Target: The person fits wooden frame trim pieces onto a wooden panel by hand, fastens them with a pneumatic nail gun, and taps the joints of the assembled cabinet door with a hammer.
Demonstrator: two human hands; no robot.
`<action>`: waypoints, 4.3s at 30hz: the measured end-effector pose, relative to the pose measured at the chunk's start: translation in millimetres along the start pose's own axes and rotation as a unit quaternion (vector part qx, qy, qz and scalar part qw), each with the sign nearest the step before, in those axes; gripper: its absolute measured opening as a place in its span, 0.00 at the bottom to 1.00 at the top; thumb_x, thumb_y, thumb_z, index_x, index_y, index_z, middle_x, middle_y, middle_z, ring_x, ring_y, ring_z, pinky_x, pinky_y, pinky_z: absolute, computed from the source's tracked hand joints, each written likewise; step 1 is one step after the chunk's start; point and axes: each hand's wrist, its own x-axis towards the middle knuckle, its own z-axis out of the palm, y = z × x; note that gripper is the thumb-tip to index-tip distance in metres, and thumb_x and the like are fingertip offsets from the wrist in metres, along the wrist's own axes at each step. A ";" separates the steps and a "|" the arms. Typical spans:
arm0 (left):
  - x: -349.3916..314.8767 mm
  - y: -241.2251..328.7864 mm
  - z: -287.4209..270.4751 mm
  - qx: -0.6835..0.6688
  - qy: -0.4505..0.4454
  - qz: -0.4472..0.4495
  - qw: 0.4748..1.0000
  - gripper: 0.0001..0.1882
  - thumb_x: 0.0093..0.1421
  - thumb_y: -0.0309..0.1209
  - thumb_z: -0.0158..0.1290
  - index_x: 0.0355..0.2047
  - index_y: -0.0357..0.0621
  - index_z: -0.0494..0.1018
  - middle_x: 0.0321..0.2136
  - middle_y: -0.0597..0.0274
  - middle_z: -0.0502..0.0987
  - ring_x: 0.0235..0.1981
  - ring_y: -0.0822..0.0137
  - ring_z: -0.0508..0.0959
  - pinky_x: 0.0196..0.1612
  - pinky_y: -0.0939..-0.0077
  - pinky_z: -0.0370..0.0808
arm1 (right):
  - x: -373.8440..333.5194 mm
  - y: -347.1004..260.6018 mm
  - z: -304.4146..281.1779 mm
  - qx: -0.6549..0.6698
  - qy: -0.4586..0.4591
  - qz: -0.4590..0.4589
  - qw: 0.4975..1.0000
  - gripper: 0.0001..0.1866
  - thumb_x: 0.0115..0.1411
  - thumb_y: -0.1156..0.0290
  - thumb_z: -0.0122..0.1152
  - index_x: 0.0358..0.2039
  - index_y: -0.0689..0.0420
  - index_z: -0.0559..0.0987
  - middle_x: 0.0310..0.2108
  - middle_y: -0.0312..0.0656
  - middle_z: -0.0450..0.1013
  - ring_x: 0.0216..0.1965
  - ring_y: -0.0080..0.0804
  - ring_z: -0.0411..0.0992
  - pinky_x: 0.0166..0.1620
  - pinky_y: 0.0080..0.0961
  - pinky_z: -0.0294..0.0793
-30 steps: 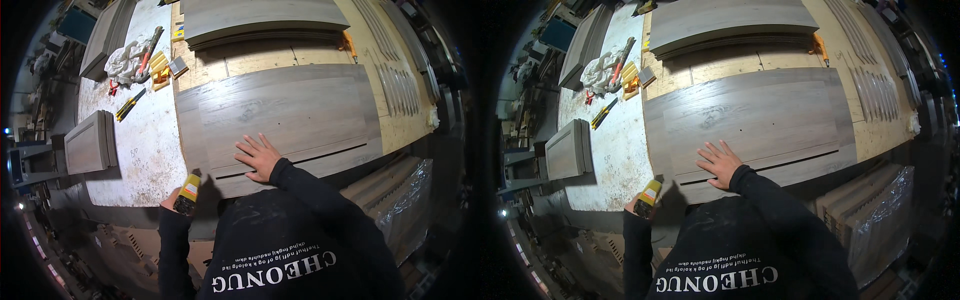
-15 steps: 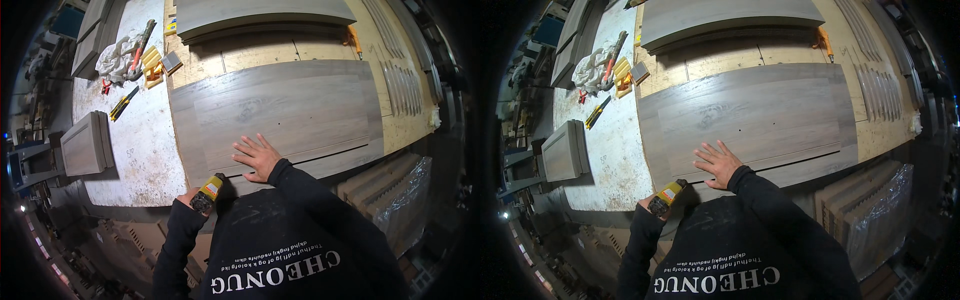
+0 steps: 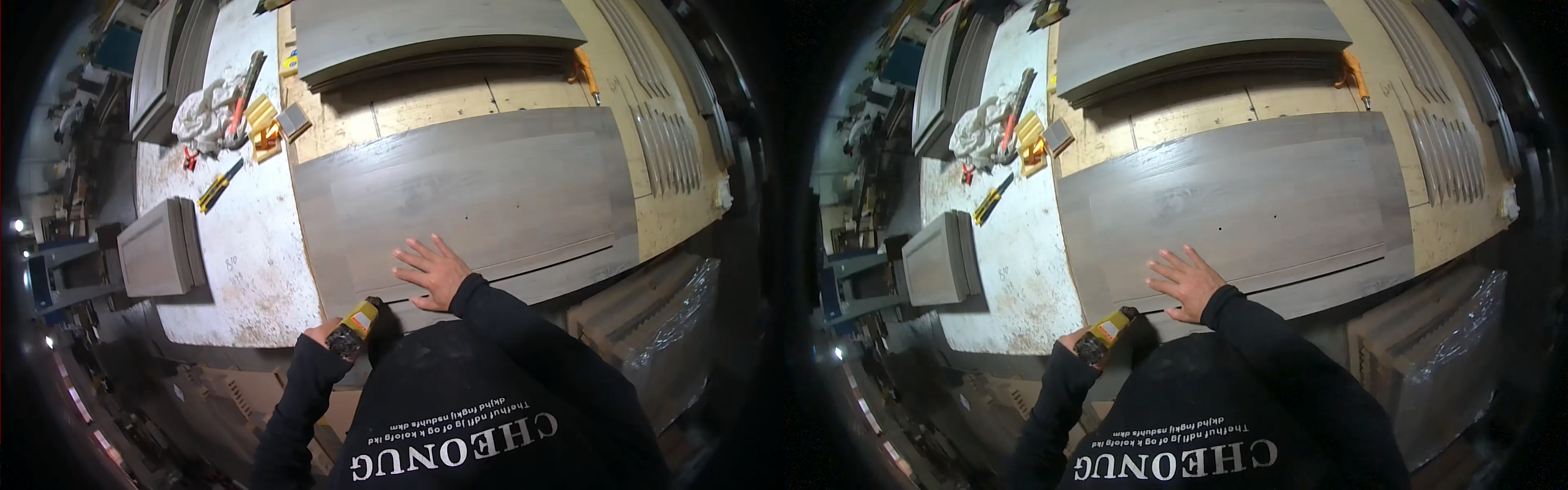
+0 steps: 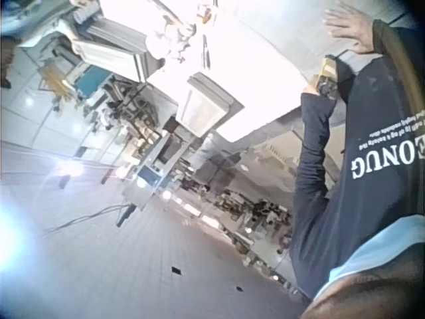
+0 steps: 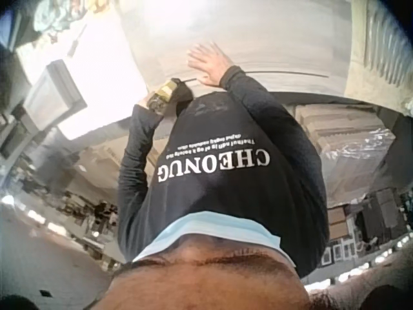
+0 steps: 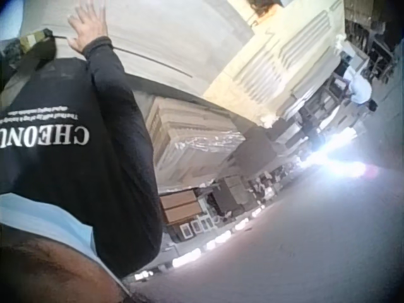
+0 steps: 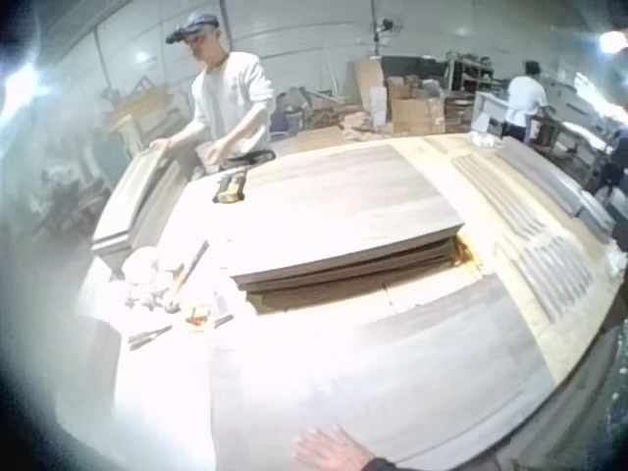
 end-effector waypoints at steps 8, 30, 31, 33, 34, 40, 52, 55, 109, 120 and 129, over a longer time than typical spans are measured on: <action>9.2 -15.6 -6.6 -0.096 0.086 0.016 0.992 0.12 0.45 0.31 0.56 0.30 0.36 0.73 0.20 0.51 0.76 0.24 0.56 0.79 0.29 0.72 0.74 | 0.0 -0.8 -2.8 -0.003 0.006 -0.016 1.000 0.31 0.47 0.55 0.61 0.54 0.45 0.69 0.62 0.37 0.53 0.65 0.36 0.45 0.64 0.48 0.41; 59.8 -10.3 -51.6 -0.062 0.018 -0.071 0.995 0.19 0.49 0.32 0.52 0.42 0.37 0.72 0.35 0.52 0.78 0.38 0.58 0.78 0.42 0.71 0.75 | -0.7 -0.7 -1.0 -0.004 -0.004 -0.017 1.000 0.34 0.46 0.54 0.63 0.55 0.44 0.67 0.63 0.37 0.52 0.66 0.36 0.44 0.64 0.47 0.39; 63.5 -12.4 -52.3 -0.049 0.021 -0.059 0.997 0.19 0.48 0.32 0.52 0.42 0.38 0.72 0.35 0.52 0.78 0.38 0.57 0.78 0.42 0.71 0.75 | -0.3 -0.2 -0.4 -0.004 -0.003 -0.014 1.000 0.34 0.46 0.54 0.63 0.55 0.44 0.67 0.63 0.37 0.52 0.66 0.36 0.44 0.64 0.47 0.39; 69.8 -12.2 -52.5 -0.035 0.023 -0.046 0.998 0.20 0.47 0.32 0.52 0.42 0.38 0.72 0.35 0.52 0.78 0.38 0.57 0.78 0.42 0.70 0.75 | 1.0 0.5 0.4 -0.003 -0.007 -0.015 1.000 0.34 0.46 0.54 0.63 0.55 0.44 0.67 0.63 0.37 0.51 0.66 0.36 0.43 0.64 0.47 0.38; 72.7 -10.1 -51.9 -0.052 0.053 -0.023 0.997 0.16 0.47 0.32 0.53 0.36 0.37 0.73 0.28 0.53 0.77 0.32 0.60 0.79 0.37 0.71 0.74 | 1.2 1.0 0.8 -0.003 -0.008 -0.014 1.000 0.34 0.46 0.54 0.63 0.55 0.44 0.67 0.63 0.37 0.51 0.66 0.36 0.43 0.64 0.47 0.38; 78.0 -23.8 -48.6 -0.087 0.066 0.000 0.994 0.14 0.47 0.33 0.55 0.31 0.35 0.74 0.22 0.53 0.77 0.26 0.63 0.79 0.30 0.73 0.74 | 2.7 -0.5 -1.0 -0.002 -0.017 -0.017 1.000 0.34 0.47 0.54 0.62 0.55 0.44 0.66 0.63 0.36 0.50 0.66 0.36 0.42 0.64 0.47 0.38; 114.6 -29.4 -87.2 -0.040 0.034 -0.039 0.998 0.19 0.46 0.29 0.55 0.41 0.35 0.72 0.35 0.53 0.78 0.39 0.62 0.78 0.44 0.73 0.74 | 1.9 -3.1 -9.6 -0.007 -0.004 -0.026 1.000 0.34 0.46 0.54 0.62 0.55 0.47 0.66 0.63 0.39 0.50 0.66 0.38 0.43 0.63 0.50 0.42; 127.0 -19.7 -93.6 -0.088 0.051 -0.004 0.995 0.19 0.47 0.28 0.55 0.40 0.35 0.72 0.35 0.55 0.78 0.37 0.65 0.78 0.43 0.75 0.73 | 1.8 -7.3 -17.3 0.077 0.064 0.049 0.994 0.37 0.46 0.51 0.62 0.56 0.49 0.65 0.64 0.44 0.48 0.66 0.43 0.41 0.63 0.53 0.40; 32.5 30.6 35.6 -0.066 -0.061 0.087 0.992 0.21 0.49 0.35 0.56 0.44 0.41 0.71 0.37 0.54 0.77 0.40 0.58 0.78 0.44 0.70 0.74 | -275.1 210.4 -59.7 0.163 0.428 0.539 0.707 0.25 0.45 0.62 0.70 0.43 0.59 0.76 0.36 0.44 0.73 0.35 0.32 0.73 0.37 0.26 0.71; 40.0 89.7 43.5 -0.200 -0.011 -0.004 0.980 0.20 0.47 0.32 0.57 0.41 0.37 0.72 0.33 0.53 0.78 0.36 0.61 0.79 0.41 0.72 0.74 | -271.7 193.9 -98.9 0.442 0.323 0.551 0.630 0.10 0.52 0.70 0.65 0.34 0.60 0.78 0.25 0.34 0.75 0.24 0.18 0.73 0.25 0.12 0.69; 48.5 111.4 53.3 -0.154 -0.010 0.038 0.987 0.18 0.47 0.34 0.56 0.38 0.37 0.74 0.26 0.53 0.78 0.29 0.60 0.79 0.34 0.72 0.74 | -275.4 195.1 -91.4 0.449 0.310 0.540 0.641 0.10 0.51 0.70 0.66 0.31 0.61 0.79 0.23 0.35 0.75 0.25 0.19 0.74 0.25 0.12 0.69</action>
